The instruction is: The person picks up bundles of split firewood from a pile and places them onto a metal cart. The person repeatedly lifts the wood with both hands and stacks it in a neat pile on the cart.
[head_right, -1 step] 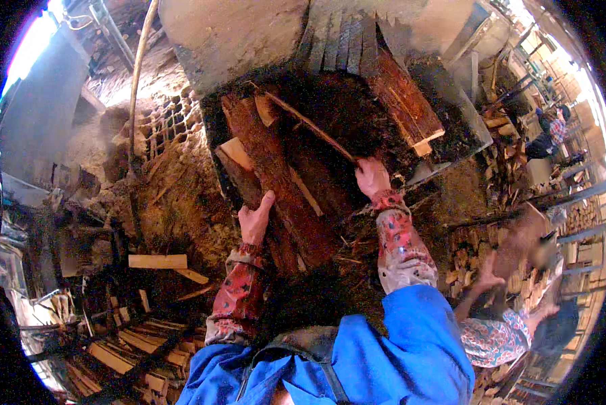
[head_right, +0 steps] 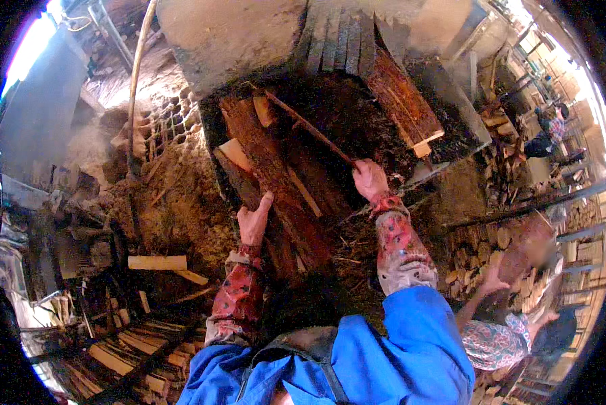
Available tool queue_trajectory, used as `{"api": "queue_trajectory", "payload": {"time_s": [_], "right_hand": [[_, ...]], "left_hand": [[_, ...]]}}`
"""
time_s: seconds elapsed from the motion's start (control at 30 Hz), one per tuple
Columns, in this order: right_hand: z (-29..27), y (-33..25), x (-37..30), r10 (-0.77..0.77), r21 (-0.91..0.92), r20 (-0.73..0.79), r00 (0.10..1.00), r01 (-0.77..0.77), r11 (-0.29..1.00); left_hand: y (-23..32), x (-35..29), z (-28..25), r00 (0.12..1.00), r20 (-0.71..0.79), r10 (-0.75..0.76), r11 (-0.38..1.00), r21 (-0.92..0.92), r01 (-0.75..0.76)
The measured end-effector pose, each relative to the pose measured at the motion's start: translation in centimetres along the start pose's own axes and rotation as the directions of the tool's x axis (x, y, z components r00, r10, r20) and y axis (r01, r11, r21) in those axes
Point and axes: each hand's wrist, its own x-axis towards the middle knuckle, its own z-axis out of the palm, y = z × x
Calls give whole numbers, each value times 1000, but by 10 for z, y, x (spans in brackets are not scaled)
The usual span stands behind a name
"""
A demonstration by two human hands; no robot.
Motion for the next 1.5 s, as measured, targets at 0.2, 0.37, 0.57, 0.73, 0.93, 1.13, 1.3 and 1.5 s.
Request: {"api": "queue_trajectory", "payload": {"time_s": [0.2, 0.37, 0.57, 0.73, 0.93, 1.13, 1.3, 1.5], "right_hand": [[-30, -76, -23, 135, 373, 79, 988, -155, 915], [-10, -149, -61, -98, 126, -88, 991, 109, 986], [-53, -95, -43, -52, 272, -128, 990, 86, 958], [-130, 60, 27, 115, -312, -373, 921, -241, 919], [-158, 107, 67, 412, -426, -179, 893, -448, 786], [-157, 95, 44, 293, -479, -204, 934, -356, 802], [-140, 86, 21, 120, -433, -293, 949, -243, 868], [-116, 63, -54, 182, -375, -354, 917, -317, 871]], "left_hand": [[67, -20, 28, 995, -102, -10, 978, 208, 31], [-33, 15, -32, 926, 374, -59, 986, 165, -4], [10, -8, 9, 996, 22, -82, 996, -29, 82], [26, -16, 23, 993, -38, -113, 990, 84, 116], [-2, -8, 10, 998, -59, -25, 998, 63, 28], [50, -24, 32, 964, -202, -172, 877, 414, 243], [6, -11, 9, 997, 6, -72, 997, -37, 72], [68, -29, 39, 987, -82, -136, 957, 248, 153]]}}
